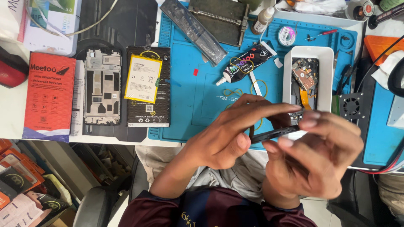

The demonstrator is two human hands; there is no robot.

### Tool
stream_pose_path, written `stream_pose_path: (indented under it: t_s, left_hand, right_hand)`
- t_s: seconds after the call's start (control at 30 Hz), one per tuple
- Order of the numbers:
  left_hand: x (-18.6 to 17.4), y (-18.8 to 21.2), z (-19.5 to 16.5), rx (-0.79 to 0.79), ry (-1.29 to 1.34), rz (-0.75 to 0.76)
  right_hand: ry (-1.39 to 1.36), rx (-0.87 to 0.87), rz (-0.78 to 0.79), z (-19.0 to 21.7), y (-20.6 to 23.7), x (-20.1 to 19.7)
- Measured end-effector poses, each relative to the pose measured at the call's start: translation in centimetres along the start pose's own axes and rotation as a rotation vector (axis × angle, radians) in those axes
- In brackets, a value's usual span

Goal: The person handles a new replacement phone screen still in its branded packaging, removes yellow rubber straps and peels the protective film from the panel. They then align the screen's flex cable with a disassembled phone body on the work mat and press the screen into place, working over a blue repair mat with a battery and adhesive tube nearby.

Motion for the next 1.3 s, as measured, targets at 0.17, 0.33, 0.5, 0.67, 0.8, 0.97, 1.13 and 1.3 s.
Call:
stream_pose_path:
  t_s: [0.17, 0.33, 0.5, 0.67, 0.8, 0.97, 1.13, 1.3]
  left_hand:
    - [0.4, 0.6, 0.0, 0.040, -0.044, 0.040]
    - [0.3, 1.0, -0.2, 0.082, -0.131, 0.052]
    - [0.4, 1.1, -0.4, 0.113, -0.174, 0.040]
    - [0.4, 1.0, -0.5, 0.123, -0.161, 0.050]
    - [0.4, 1.0, -0.3, 0.147, -0.143, 0.078]
    - [0.5, 1.2, 0.8, 0.208, -0.135, 0.089]
    - [0.4, 1.5, 1.6, 0.235, -0.053, 0.096]
    - [0.4, 1.7, 1.8, 0.196, 0.010, 0.154]
  right_hand:
    - [0.089, -0.062, -0.017, 0.6, 0.5, -0.8]
    - [0.079, -0.080, -0.024, 0.9, 0.8, -1.2]
    - [0.062, -0.089, -0.020, 0.8, 0.8, -1.5]
    - [0.080, -0.154, 0.017, 1.0, 0.6, -1.7]
    - [-0.022, -0.120, 0.066, 0.4, 0.3, -1.6]
    - [-0.206, 0.083, 0.128, -0.3, 0.2, -1.2]
    - [-0.294, 0.129, 0.259, -0.5, -0.8, -1.0]
    - [-0.291, 0.069, 0.344, -0.6, -1.6, -0.8]
Point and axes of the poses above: each hand's wrist, its own y-axis away from the middle knuckle, its own x-axis out of the palm, z = x × y, the point moved 5 cm from there along -y, towards the middle knuckle, and after that the axes turned 10 degrees about y, right-handed, at the moved point
